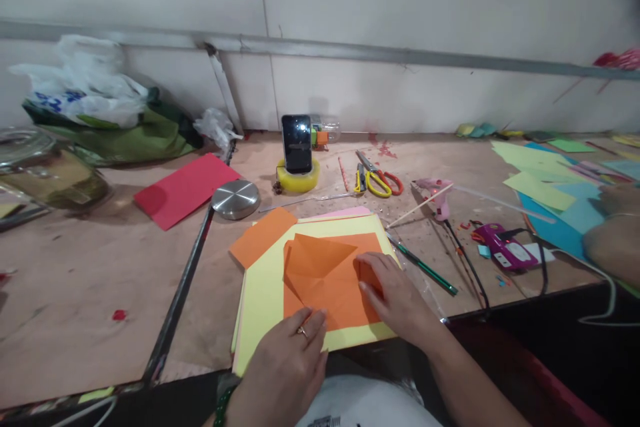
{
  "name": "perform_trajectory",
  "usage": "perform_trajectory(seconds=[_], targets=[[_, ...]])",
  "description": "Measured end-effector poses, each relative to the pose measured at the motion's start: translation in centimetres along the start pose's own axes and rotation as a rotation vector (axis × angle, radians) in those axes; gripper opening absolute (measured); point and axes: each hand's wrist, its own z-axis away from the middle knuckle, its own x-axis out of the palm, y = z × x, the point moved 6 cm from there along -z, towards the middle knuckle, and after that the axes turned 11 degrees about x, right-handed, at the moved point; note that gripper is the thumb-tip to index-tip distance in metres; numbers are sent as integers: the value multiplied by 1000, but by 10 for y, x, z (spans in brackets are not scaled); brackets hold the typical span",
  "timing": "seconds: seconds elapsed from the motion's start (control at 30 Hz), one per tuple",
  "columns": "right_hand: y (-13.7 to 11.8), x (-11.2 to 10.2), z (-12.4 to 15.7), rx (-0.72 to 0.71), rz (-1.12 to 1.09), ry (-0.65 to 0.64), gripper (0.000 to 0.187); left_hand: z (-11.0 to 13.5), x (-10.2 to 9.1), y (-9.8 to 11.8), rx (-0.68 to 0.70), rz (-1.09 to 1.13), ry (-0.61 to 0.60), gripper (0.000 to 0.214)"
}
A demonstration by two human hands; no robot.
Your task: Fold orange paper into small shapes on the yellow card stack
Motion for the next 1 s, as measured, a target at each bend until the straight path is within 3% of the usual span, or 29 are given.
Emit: perform_trajectory(seconds=[0.13, 0.27, 0.43, 0.53, 0.67, 0.77, 0.87, 1.0], targets=[[-9, 4, -1, 28, 84, 49, 29, 0, 1, -1, -6, 1, 5, 31], [-18, 10, -2, 85, 233, 89, 61, 0, 1, 0, -5, -29, -7, 31], [-11, 3, -2, 61, 154, 3, 41, -3, -2, 4, 9, -53, -5, 28], [-10, 2, 2, 39, 132, 24, 42, -3, -2, 3, -9, -68, -23, 26], [-20, 16, 7, 67, 222, 129, 81, 1, 1, 4, -4, -106, -25, 27], [-27, 31, 7, 68, 241, 60, 94, 4, 2, 4, -7, -109, -18, 28], [-23, 33, 6, 73, 242, -12, 91, 4, 0, 5, 2, -108, -35, 28], [-1, 15, 1, 95, 291, 57, 75, 2, -5, 5, 6, -96, -40, 27]])
